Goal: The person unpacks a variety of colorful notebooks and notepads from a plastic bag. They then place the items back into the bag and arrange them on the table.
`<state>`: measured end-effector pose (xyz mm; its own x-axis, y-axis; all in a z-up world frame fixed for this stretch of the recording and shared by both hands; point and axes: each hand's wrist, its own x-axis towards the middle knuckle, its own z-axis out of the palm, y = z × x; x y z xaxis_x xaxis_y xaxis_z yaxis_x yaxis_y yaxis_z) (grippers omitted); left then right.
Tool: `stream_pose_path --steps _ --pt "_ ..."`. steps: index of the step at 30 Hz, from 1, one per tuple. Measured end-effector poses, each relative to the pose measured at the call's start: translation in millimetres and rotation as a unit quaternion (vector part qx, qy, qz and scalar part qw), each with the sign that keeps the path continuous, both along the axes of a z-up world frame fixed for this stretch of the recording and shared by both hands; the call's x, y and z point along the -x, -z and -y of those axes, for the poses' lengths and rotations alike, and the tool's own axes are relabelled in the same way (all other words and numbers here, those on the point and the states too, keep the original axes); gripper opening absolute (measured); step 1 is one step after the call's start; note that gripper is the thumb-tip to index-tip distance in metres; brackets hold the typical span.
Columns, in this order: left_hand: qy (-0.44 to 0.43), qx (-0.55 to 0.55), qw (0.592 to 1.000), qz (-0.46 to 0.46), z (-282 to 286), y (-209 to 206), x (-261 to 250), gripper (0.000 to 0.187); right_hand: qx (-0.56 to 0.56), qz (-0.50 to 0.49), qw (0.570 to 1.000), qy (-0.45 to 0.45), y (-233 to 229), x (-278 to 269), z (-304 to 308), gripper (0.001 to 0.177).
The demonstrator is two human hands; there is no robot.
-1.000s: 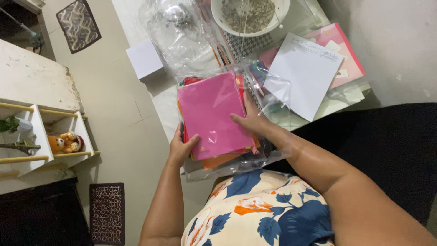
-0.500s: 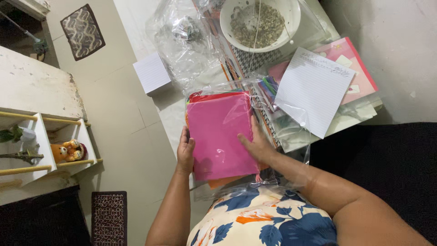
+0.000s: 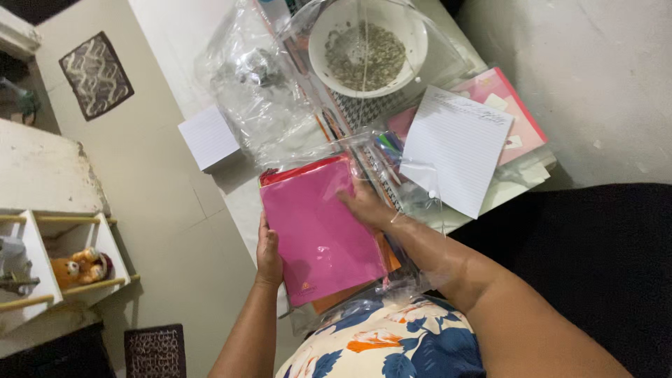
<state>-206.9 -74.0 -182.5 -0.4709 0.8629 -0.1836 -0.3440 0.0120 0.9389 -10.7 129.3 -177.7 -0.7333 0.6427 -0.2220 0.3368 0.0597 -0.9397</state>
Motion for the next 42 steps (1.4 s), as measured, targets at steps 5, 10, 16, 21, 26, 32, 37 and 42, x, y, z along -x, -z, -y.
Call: stream_pose_path --steps 5,10,16,21,26,32,37,42 --pt "-0.024 0.030 0.998 -0.052 3.1 42.3 18.3 0.082 -0.095 0.183 0.977 -0.054 -3.1 -68.6 -1.2 0.069" --pt "-0.053 0.144 0.982 -0.106 -0.9 31.6 20.9 0.074 -0.064 0.102 0.923 0.366 37.9 -217.6 -58.0 0.040" --pt "-0.141 0.181 0.828 -0.512 -19.1 -46.5 -33.7 0.087 -0.066 0.204 0.895 0.390 68.2 -254.2 -67.8 0.097" --pt "0.012 0.000 0.894 -0.449 -42.3 -121.8 -118.2 0.079 0.175 0.001 0.874 0.453 46.4 -240.1 -70.1 0.068" --pt "0.028 -0.032 0.929 -0.367 -66.0 -151.0 -125.5 0.077 0.173 0.102 0.898 0.392 -41.0 -290.5 -66.0 0.058" --pt "-0.101 0.174 0.906 -0.372 -40.0 -97.2 -66.6 0.077 0.140 0.129 0.930 0.313 -125.0 -349.1 -52.3 0.054" --pt "-0.171 0.260 0.933 -0.181 -2.5 -16.6 -12.6 0.072 0.182 0.076 0.937 0.287 -146.2 -367.8 -29.3 0.052" --pt "-0.124 0.124 0.984 0.015 16.8 42.2 0.1 0.064 0.230 0.000 0.947 0.225 -93.8 -357.0 -38.7 0.054"
